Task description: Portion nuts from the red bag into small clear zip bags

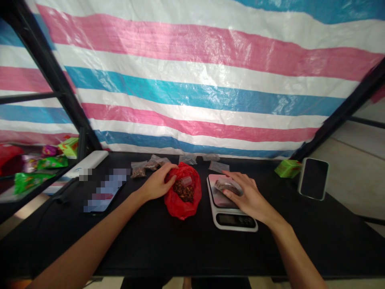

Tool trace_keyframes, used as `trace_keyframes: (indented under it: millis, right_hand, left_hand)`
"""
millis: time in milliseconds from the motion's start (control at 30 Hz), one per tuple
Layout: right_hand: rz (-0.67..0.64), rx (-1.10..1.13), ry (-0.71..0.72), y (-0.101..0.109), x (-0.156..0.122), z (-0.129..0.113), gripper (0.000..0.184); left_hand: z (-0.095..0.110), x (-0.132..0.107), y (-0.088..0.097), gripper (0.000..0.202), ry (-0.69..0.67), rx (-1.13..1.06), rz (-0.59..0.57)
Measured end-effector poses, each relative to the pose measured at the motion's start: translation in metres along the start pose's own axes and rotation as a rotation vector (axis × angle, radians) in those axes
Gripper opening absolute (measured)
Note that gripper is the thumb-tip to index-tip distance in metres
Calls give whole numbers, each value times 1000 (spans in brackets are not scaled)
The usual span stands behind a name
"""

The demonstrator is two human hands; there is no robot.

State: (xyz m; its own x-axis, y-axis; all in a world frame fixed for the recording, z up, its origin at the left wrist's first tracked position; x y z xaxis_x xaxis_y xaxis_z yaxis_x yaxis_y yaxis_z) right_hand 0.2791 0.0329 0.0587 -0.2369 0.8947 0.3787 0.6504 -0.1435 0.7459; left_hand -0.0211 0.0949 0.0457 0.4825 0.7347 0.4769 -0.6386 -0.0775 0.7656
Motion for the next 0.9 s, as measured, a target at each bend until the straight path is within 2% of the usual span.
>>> trace_keyframes:
  millis: [67, 167, 267, 333, 567, 900]
  right_hand:
    - [153, 50, -37, 15, -5, 15, 50]
    - [464, 122, -118, 39, -20, 48, 43]
    - [597, 130, -179, 48, -33, 73, 48]
    - [654, 135, -201, 52, -39, 78, 51]
    - [613, 132, -186, 45, -36, 67, 48]
    - [526, 180, -163, 32, -31, 61, 47]
  left_hand:
    - [0, 0, 2, 26, 13, -7, 6]
    - [-2, 1, 7, 28, 39, -9, 32]
    - [-4, 1, 10, 30, 53, -5, 60]
    - [-6, 1, 11, 30, 57, -4, 67]
    - [-11, 2, 13, 30, 48, -8, 91]
    - [-14, -1, 24, 37, 23, -39, 220]
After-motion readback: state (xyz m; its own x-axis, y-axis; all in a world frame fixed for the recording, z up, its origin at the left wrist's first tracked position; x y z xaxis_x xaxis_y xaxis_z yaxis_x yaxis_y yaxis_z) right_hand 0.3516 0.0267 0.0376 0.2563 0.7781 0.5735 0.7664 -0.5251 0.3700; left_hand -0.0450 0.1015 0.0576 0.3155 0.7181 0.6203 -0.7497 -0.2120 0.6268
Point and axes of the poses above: each hand's wrist, its own x-axis towards the middle knuckle, its own y-axis out of the back of the hand, z = x × y, the point moved 9 cm from there along x, towards the middle knuckle, and after that the axes turned 12 degrees about x, right-handed, at the moved point
